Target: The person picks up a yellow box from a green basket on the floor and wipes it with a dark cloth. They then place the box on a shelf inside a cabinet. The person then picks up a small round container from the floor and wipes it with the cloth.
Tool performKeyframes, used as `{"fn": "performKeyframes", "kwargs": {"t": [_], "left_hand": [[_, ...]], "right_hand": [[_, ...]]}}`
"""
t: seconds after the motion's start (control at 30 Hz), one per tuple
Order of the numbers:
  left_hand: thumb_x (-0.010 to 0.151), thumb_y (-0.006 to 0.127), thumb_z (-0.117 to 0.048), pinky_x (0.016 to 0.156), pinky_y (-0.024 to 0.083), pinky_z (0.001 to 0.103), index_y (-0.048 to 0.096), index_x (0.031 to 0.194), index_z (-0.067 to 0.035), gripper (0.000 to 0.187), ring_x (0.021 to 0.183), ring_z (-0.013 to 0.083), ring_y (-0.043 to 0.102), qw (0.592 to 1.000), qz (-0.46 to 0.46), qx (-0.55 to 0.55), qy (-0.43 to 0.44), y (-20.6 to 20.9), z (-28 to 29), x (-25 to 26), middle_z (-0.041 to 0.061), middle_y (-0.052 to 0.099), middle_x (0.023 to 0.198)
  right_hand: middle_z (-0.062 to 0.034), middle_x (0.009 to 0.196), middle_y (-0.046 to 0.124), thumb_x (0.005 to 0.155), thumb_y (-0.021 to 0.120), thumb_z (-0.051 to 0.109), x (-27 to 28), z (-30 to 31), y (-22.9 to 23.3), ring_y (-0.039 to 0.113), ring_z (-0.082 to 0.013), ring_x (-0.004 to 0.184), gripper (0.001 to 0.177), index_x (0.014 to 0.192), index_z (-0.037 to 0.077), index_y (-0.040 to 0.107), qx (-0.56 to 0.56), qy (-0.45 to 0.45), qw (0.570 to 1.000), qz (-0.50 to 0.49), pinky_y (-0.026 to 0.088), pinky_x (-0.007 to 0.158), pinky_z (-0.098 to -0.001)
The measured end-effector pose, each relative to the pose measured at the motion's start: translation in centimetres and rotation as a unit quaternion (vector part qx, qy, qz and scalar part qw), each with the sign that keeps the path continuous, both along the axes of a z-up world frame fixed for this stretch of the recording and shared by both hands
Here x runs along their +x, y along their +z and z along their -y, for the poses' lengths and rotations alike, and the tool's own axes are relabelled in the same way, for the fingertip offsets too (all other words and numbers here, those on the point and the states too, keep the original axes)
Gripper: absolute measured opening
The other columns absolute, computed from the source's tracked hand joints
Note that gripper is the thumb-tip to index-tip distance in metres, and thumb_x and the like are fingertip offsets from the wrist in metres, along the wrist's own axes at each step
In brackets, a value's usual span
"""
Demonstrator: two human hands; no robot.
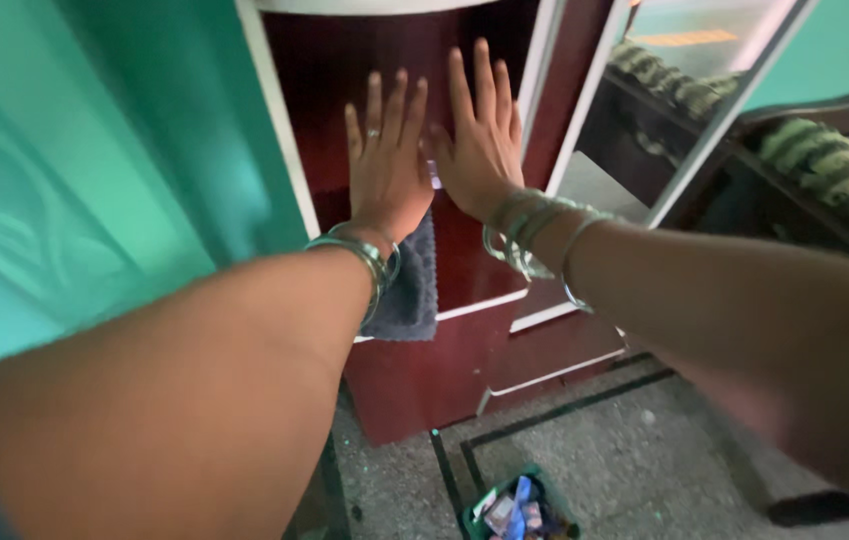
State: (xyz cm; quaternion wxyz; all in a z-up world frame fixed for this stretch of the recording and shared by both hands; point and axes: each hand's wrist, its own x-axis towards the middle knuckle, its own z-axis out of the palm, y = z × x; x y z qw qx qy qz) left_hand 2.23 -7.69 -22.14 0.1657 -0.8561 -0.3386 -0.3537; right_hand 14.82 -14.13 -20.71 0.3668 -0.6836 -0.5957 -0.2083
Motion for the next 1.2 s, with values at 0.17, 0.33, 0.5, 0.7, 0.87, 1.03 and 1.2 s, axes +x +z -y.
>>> {"fn": "performKeyframes", "kwargs": {"t": [0.17,0.33,0.5,0.7,0.87,1.03,1.2], "left_hand": [[0.095,0.051,-0.019,0.125,0.000,0.057,0.020,0.161,-0.017,0.073,0.156,0.0313,0.001,0.988,-0.071,-0.138,-0.008,-2.5,2.6,0.6,0.008,0.016,0.169],[0.102,0.046,-0.022,0.125,0.012,0.056,0.028,0.160,-0.009,0.062,0.156,0.0374,0.011,0.986,-0.012,-0.141,-0.092,-6.1,3.9,2.9,0.016,0.023,0.168],[0.099,0.049,-0.022,0.124,0.018,0.056,0.032,0.157,-0.007,0.061,0.154,0.0393,0.019,0.977,-0.023,-0.153,-0.150,-9.9,6.2,5.5,0.017,0.033,0.163],[0.099,0.051,-0.022,0.122,0.022,0.057,0.034,0.156,-0.007,0.062,0.153,0.0418,0.023,0.955,-0.038,-0.200,-0.217,-15.7,9.8,7.8,0.017,0.037,0.161],[0.097,0.052,-0.021,0.122,0.019,0.059,0.036,0.156,-0.008,0.063,0.152,0.0406,0.022,0.939,-0.052,-0.249,-0.233,-20.5,12.4,8.2,0.017,0.037,0.160],[0.093,0.056,-0.020,0.125,0.014,0.059,0.038,0.153,-0.006,0.064,0.155,0.0400,0.018,0.942,-0.082,-0.216,-0.243,-23.3,15.2,8.9,0.016,0.036,0.161],[0.094,0.055,-0.019,0.125,0.014,0.057,0.036,0.156,-0.003,0.067,0.156,0.0407,0.015,0.908,-0.087,-0.256,-0.320,-27.7,17.8,10.8,0.019,0.029,0.165]], "right_hand": [[-0.0197,0.171,0.008,0.101,0.062,0.037,2.7,4.7,-4.4,0.009,-0.0411,0.158,0.080,0.165,0.012,0.019,-0.052,-0.031,0.998,-0.035,0.017,0.125,-0.0570],[-0.0205,0.168,0.013,0.099,0.057,0.044,5.0,7.9,-8.7,0.012,-0.0408,0.155,0.078,0.160,0.009,0.024,-0.127,-0.110,0.985,-0.047,0.018,0.121,-0.0580],[-0.0207,0.167,0.018,0.100,0.056,0.049,5.9,11.3,-12.3,0.015,-0.0404,0.154,0.077,0.159,0.007,0.030,-0.149,-0.160,0.974,-0.067,0.021,0.122,-0.0563],[-0.0188,0.166,0.020,0.096,0.058,0.047,5.3,15.6,-17.9,0.015,-0.0378,0.155,0.078,0.157,0.008,0.030,-0.200,-0.219,0.944,-0.145,0.020,0.120,-0.0566],[-0.0170,0.167,0.019,0.095,0.060,0.047,4.2,19.4,-23.8,0.014,-0.0384,0.154,0.078,0.157,0.009,0.031,-0.251,-0.268,0.909,-0.197,0.021,0.120,-0.0563],[-0.0175,0.168,0.018,0.095,0.059,0.047,3.1,23.0,-28.4,0.015,-0.0401,0.153,0.078,0.157,0.010,0.032,-0.272,-0.317,0.878,-0.234,0.021,0.120,-0.0561],[-0.0188,0.168,0.019,0.099,0.056,0.049,3.0,24.7,-31.0,0.015,-0.0414,0.155,0.075,0.158,0.008,0.032,-0.274,-0.341,0.863,-0.252,0.020,0.121,-0.0572]]}}
